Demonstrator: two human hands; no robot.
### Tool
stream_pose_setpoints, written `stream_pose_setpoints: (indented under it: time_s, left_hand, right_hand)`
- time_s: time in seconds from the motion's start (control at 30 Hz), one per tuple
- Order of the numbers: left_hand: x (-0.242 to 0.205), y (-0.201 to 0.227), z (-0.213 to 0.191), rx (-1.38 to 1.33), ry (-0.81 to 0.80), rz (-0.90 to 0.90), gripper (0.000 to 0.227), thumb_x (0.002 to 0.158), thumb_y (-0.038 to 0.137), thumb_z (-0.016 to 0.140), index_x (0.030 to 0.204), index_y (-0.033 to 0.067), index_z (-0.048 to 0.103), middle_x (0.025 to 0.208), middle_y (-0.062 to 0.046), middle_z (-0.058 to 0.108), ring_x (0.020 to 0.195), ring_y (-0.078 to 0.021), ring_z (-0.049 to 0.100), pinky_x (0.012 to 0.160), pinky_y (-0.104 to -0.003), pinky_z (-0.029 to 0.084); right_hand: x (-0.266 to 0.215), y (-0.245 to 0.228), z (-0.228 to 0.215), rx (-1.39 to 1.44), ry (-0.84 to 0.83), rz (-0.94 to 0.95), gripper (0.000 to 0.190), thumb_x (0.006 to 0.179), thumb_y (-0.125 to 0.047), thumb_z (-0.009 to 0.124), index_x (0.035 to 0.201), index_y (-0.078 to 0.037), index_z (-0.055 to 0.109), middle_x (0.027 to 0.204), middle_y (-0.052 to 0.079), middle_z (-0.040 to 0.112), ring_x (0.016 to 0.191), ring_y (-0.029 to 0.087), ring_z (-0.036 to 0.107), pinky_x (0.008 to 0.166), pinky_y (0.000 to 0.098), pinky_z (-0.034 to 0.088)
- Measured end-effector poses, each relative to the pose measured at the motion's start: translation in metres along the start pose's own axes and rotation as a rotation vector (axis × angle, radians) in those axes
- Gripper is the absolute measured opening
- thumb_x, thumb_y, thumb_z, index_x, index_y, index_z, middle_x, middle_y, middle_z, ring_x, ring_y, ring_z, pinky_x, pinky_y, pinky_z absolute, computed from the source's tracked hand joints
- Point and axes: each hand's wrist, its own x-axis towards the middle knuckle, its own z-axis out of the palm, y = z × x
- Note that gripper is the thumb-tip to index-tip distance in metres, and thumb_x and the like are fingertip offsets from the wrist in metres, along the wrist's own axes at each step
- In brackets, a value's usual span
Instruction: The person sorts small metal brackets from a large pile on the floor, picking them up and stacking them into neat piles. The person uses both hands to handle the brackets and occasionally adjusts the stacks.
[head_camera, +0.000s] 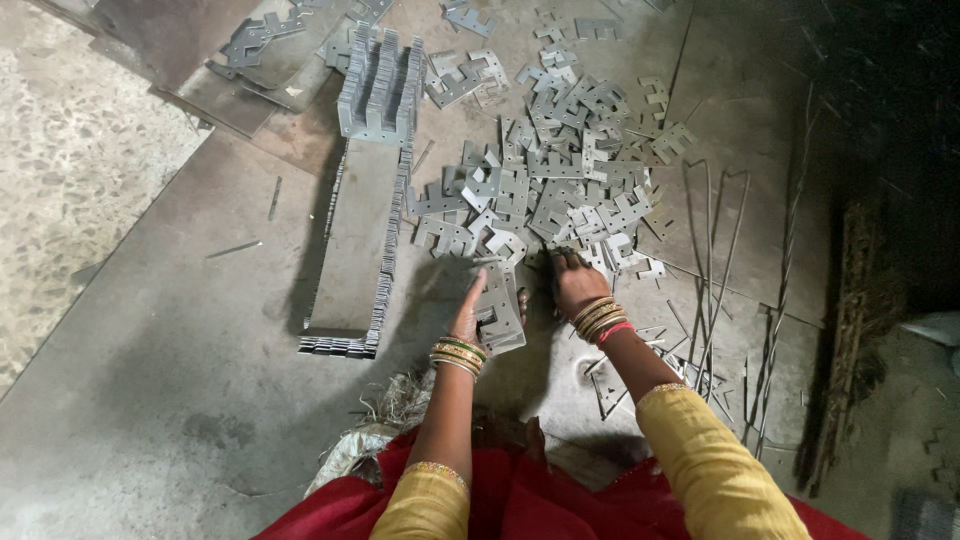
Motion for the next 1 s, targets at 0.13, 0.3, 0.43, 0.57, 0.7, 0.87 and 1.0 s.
stream_pose_setpoints:
  time_s: [0.13, 0.3, 0.43, 0.57, 0.7, 0.87, 1.0]
  left_hand:
    - [-0.002, 0.006, 0.004, -0.037, 0.01, 0.072, 0.075, 0.082, 0.078, 0.061, 0.105, 0.0073, 0.071, 0.085, -0.014, 0.076, 0.071, -0.0258, 0.074, 0.067, -0.041, 0.065]
    - [-0.001, 0.006, 0.004, -0.135, -0.037, 0.028, 0.076, 0.081, 0.079, 0.06, 0.106, 0.0079, 0.071, 0.084, -0.015, 0.076, 0.07, -0.0267, 0.075, 0.067, -0.041, 0.064]
    - [0.003, 0.002, -0.001, -0.108, -0.025, 0.08, 0.065, 0.084, 0.067, 0.07, 0.11, 0.0074, 0.07, 0.091, -0.016, 0.076, 0.077, -0.0274, 0.074, 0.073, -0.043, 0.063]
    - [0.012, -0.005, -0.017, -0.156, -0.02, 0.067, 0.054, 0.082, 0.051, 0.076, 0.114, 0.0085, 0.069, 0.098, -0.013, 0.077, 0.086, -0.0259, 0.075, 0.082, -0.044, 0.064]
    - [0.028, -0.011, -0.034, -0.166, -0.038, 0.036, 0.042, 0.088, 0.036, 0.077, 0.12, 0.0099, 0.067, 0.105, -0.011, 0.076, 0.094, -0.025, 0.075, 0.087, -0.044, 0.063]
    - [0.042, -0.021, -0.054, -0.059, -0.053, 0.067, 0.052, 0.094, 0.04, 0.076, 0.127, 0.0013, 0.066, 0.109, -0.016, 0.075, 0.092, -0.0273, 0.073, 0.082, -0.042, 0.061]
    - [0.045, -0.015, -0.058, 0.202, 0.224, 0.144, 0.051, 0.091, 0.046, 0.068, 0.134, 0.0178, 0.067, 0.119, 0.004, 0.076, 0.103, -0.0093, 0.072, 0.086, -0.03, 0.055]
  right_hand:
    - [-0.001, 0.009, 0.018, -0.013, 0.341, -0.174, 0.051, 0.092, -0.012, 0.053, 0.141, 0.001, 0.05, 0.119, 0.026, 0.068, 0.092, 0.038, 0.072, 0.079, 0.0472, 0.06]
    - [-0.01, 0.011, -0.005, 0.032, 0.245, -0.099, 0.047, 0.084, -0.01, 0.06, 0.131, -0.003, 0.057, 0.103, 0.02, 0.073, 0.097, 0.036, 0.072, 0.084, 0.0467, 0.06]
    - [-0.017, 0.011, -0.035, 0.173, 0.152, -0.01, 0.032, 0.084, -0.012, 0.064, 0.116, -0.017, 0.07, 0.103, 0.016, 0.074, 0.094, 0.036, 0.072, 0.085, 0.0475, 0.059]
    - [-0.032, 0.029, -0.053, 0.303, -0.018, -0.199, 0.027, 0.078, -0.015, 0.072, 0.104, -0.016, 0.077, 0.095, 0.011, 0.077, 0.093, 0.033, 0.075, 0.087, 0.0447, 0.059]
    - [-0.02, 0.063, -0.059, 0.592, 0.051, -0.086, 0.041, 0.076, -0.023, 0.08, 0.115, -0.016, 0.072, 0.104, 0.011, 0.076, 0.098, 0.032, 0.075, 0.09, 0.0428, 0.058]
    - [0.046, 0.103, -0.046, 0.229, 0.228, 0.175, 0.062, 0.08, -0.011, 0.071, 0.14, -0.014, 0.057, 0.144, 0.017, 0.056, 0.129, 0.04, 0.057, 0.105, 0.0457, 0.051]
    - [0.103, 0.112, -0.038, 0.136, 0.334, 0.005, 0.085, 0.07, -0.012, 0.073, 0.148, -0.004, 0.04, 0.153, 0.022, 0.041, 0.139, 0.041, 0.044, 0.111, 0.0471, 0.043]
